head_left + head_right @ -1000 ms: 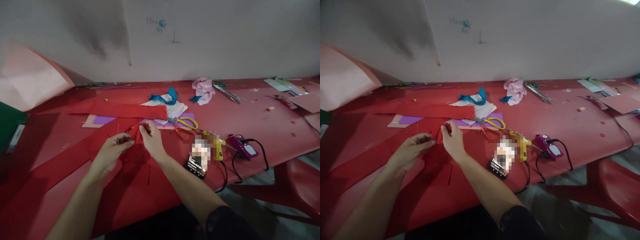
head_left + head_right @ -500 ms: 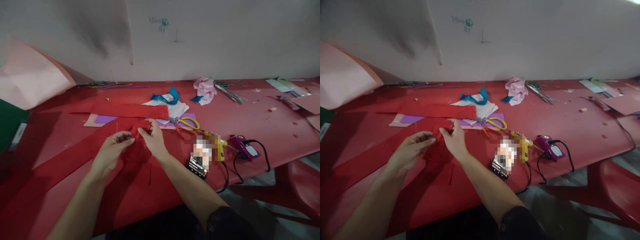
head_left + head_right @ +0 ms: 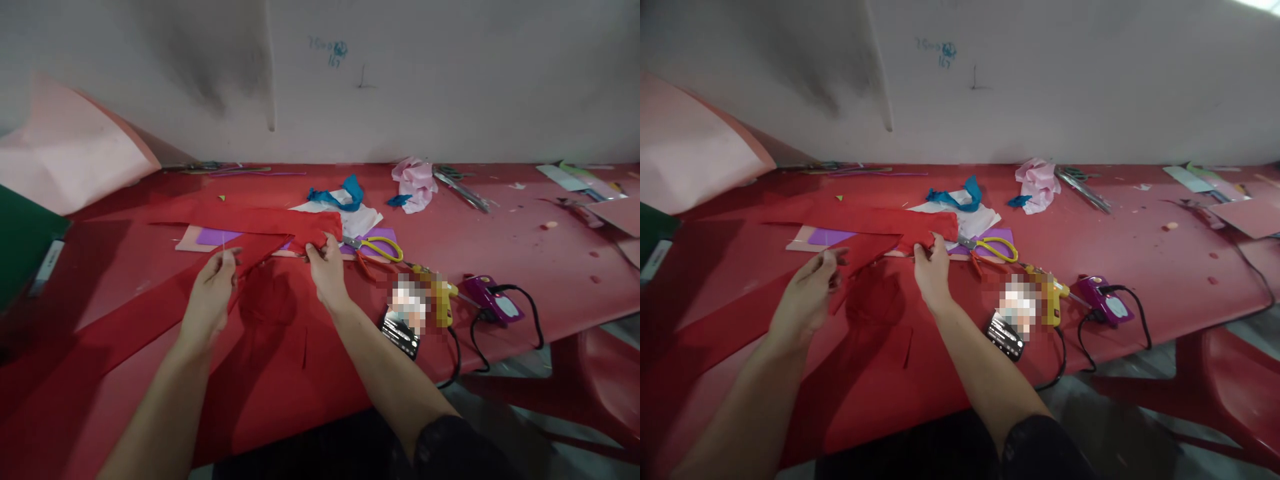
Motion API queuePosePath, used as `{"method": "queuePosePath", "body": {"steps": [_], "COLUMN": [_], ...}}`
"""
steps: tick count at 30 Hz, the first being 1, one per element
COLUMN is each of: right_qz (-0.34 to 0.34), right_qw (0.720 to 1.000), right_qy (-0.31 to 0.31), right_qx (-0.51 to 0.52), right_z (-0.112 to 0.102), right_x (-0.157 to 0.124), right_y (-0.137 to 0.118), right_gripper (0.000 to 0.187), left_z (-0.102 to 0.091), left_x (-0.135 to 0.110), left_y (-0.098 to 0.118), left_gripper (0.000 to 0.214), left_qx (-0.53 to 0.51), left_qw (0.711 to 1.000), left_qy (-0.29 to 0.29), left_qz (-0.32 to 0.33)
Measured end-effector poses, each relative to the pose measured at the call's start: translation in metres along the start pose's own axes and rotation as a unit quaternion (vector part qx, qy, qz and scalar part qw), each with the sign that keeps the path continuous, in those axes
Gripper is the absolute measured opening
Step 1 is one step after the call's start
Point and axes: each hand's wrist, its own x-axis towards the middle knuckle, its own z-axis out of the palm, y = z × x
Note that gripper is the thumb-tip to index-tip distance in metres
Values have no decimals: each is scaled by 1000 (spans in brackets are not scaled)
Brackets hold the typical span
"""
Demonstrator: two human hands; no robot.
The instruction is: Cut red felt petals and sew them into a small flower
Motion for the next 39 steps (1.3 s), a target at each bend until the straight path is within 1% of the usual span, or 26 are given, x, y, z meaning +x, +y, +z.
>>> {"method": "queuePosePath", "body": {"steps": [3, 5, 7, 10, 13, 15, 18, 19, 21, 22, 24, 25, 26, 28, 30, 33, 35, 37, 39], "right_qz": [-38, -67, -88, -130, -154, -152, -155, -158, -161, -162, -163, -163, -161, -141, -114, -76, -63, -69, -73], "right_qw": [998, 994, 986, 967, 949, 939, 920, 914, 904, 899, 891, 890, 890, 887, 878, 857, 833, 804, 782], "right_qy": [-10, -21, -31, -36, -30, -21, -6, -2, 2, 0, -11, -28, -59, -112, -145, -168, -174, -178, -181], "right_qx": [-50, -86, -139, -217, -273, -308, -359, -373, -396, -407, -424, -424, -422, -425, -441, -481, -522, -563, -592], "right_z": [-2, -3, -4, -4, -4, -5, -6, -6, -7, -8, -12, -15, -18, -25, -31, -32, -24, -12, 0], "right_x": [2, 2, 1, 0, -3, -5, -7, -8, -10, -11, -15, -18, -21, -30, -40, -52, -56, -56, -55], "right_y": [2, 2, 3, 2, 3, 2, -4, -8, -18, -23, -32, -35, -36, -36, -33, -28, -26, -26, -28], "right_gripper": [35, 43, 49, 56, 56, 55, 53, 52, 49, 46, 37, 33, 30, 25, 22, 24, 29, 37, 46], "left_z": [-2, -2, -4, -8, -14, -18, -26, -30, -40, -46, -58, -64, -70, -79, -85, -89, -89, -87, -83], "left_x": [3, 5, 6, 7, 4, 1, 2, 3, 5, 6, 4, 2, -2, -13, -28, -49, -58, -61, -57], "left_y": [-1, 0, 1, 5, 13, 18, 20, 19, 14, 12, 9, 8, 8, 7, 4, -5, -13, -17, -16], "left_gripper": [24, 20, 17, 21, 32, 35, 27, 24, 23, 27, 36, 38, 38, 38, 39, 42, 47, 46, 40], "left_qx": [-15, -32, -27, 3, 36, 66, 137, 166, 228, 262, 344, 380, 412, 457, 472, 428, 396, 403, 437], "left_qw": [999, 998, 998, 997, 998, 997, 989, 984, 970, 958, 922, 904, 890, 872, 870, 895, 908, 902, 886], "left_qy": [16, 2, -9, -3, -9, -31, -46, -37, 7, 41, 99, 110, 110, 91, 77, 94, 111, 125, 133], "left_qz": [32, 45, 63, 74, 48, 32, 42, 54, 87, 109, 147, 159, 163, 151, 121, 86, 84, 90, 83]}}
